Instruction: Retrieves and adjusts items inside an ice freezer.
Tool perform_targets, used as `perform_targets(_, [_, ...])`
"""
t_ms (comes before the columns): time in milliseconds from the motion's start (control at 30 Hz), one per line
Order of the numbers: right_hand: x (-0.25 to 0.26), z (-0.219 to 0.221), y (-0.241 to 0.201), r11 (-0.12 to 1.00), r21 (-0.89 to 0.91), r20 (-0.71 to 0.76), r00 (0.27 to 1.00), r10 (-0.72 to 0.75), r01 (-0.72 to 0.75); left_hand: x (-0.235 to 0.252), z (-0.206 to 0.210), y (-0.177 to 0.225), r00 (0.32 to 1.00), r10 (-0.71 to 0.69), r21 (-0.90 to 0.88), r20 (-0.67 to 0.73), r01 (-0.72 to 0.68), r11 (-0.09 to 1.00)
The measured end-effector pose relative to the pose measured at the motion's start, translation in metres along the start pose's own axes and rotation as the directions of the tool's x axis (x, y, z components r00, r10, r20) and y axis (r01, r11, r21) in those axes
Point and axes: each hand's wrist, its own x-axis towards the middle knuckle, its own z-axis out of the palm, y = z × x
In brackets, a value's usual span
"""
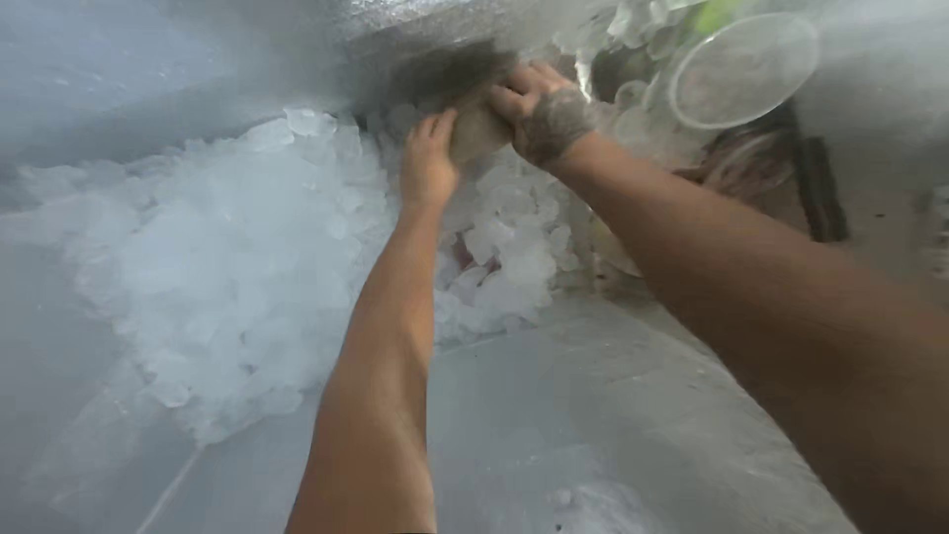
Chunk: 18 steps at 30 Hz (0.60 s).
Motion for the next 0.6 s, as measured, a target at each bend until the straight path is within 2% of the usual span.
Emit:
perform_targets(100, [-0.035, 0.003, -0.018, 0.997, 0.004, 0.123, 0.989, -0.077, 0.077, -0.050, 0.022, -0.004, 0.999, 0.027, -0.059, -0.028, -0.029, 0.998])
perform_targets(167, [-0.061, 0.000, -0.025, 0.999, 0.011, 0.169, 0.985, -0.039, 0.038, -0.064, 0.023, 0.002, 0.999, 0.053, -0.112, 0.009, -0.051, 0.992])
perform_targets(233, [-0.091, -0.003, -0.024, 0.999, 0.028, 0.222, 0.975, 0.019, -0.026, -0.078, 0.028, 0.018, 0.992, 0.067, -0.113, 0.106, -0.055, 0.992])
perform_targets(433, [-0.168, -0.016, -0.034, 0.996, 0.026, 0.229, 0.970, 0.082, -0.090, -0.115, 0.036, 0.050, 0.961, 0.165, -0.125, 0.222, -0.140, 0.982])
perform_targets(600, [-0.191, -0.020, -0.042, 0.998, 0.048, 0.214, 0.976, 0.038, -0.049, -0.143, 0.034, 0.058, 0.954, 0.184, -0.151, 0.235, -0.152, 0.977])
